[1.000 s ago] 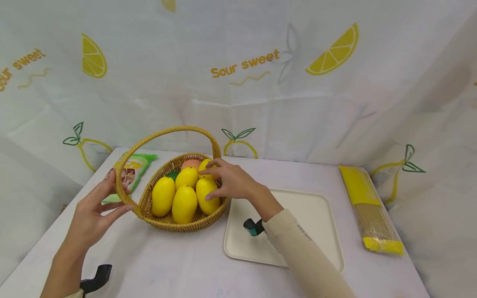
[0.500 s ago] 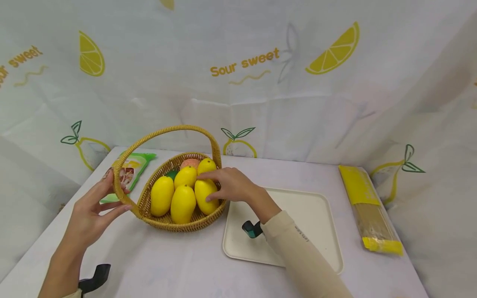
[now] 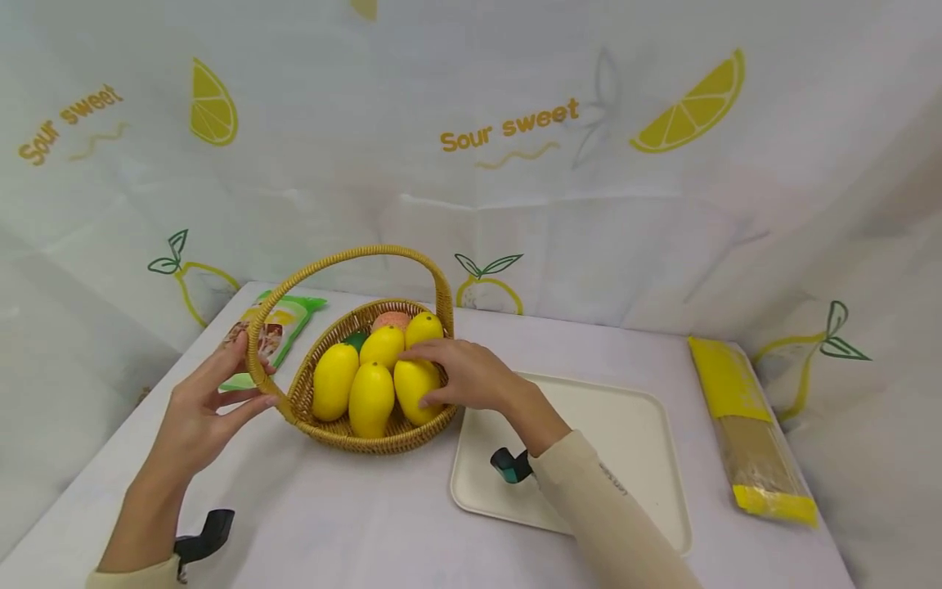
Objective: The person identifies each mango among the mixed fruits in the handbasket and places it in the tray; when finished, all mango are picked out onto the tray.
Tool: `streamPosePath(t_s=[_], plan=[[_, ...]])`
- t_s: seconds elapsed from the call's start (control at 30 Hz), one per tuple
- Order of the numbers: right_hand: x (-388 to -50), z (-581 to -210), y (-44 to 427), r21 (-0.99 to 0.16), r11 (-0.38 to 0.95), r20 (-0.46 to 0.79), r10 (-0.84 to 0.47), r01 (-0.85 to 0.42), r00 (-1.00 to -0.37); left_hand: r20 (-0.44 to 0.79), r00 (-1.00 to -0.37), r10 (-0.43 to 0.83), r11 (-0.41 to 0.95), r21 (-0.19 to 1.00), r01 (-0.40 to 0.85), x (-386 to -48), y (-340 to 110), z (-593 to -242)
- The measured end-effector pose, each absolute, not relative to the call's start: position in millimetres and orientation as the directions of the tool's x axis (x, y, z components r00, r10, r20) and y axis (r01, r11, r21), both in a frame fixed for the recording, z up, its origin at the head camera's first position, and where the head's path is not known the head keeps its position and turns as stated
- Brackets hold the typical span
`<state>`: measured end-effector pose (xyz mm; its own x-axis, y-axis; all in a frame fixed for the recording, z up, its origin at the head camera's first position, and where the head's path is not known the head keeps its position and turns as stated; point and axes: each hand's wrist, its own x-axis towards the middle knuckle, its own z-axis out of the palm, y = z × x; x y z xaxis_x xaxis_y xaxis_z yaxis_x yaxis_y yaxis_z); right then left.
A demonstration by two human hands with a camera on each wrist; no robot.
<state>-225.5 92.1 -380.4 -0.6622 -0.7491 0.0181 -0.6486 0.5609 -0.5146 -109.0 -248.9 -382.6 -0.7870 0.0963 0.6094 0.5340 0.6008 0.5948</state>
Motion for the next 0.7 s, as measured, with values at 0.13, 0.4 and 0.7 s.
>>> streamPosePath(t_s=[0.13,0.4,0.7], plan=[[-223.0,-382.0,92.4,-0.526,0.567,0.021,-0.736,-0.634,-0.677,0.607,-0.789,0.098,0.605,0.593,0.531,-108.7,-249.2,-382.1],[-223.2,-379.5,94.2,-0.547,0.521,0.139,-0.715,-0.655,-0.685,0.614,-0.781,0.118,0.604,0.58,0.547,-106.6,-255.3,-384.6],[-218.5,-375.5,101.7,-0.633,0.47,0.191,-0.675,-0.615,-0.712,0.606,-0.785,0.128,0.592,0.588,0.551,-108.8,-252.7,-385.5]])
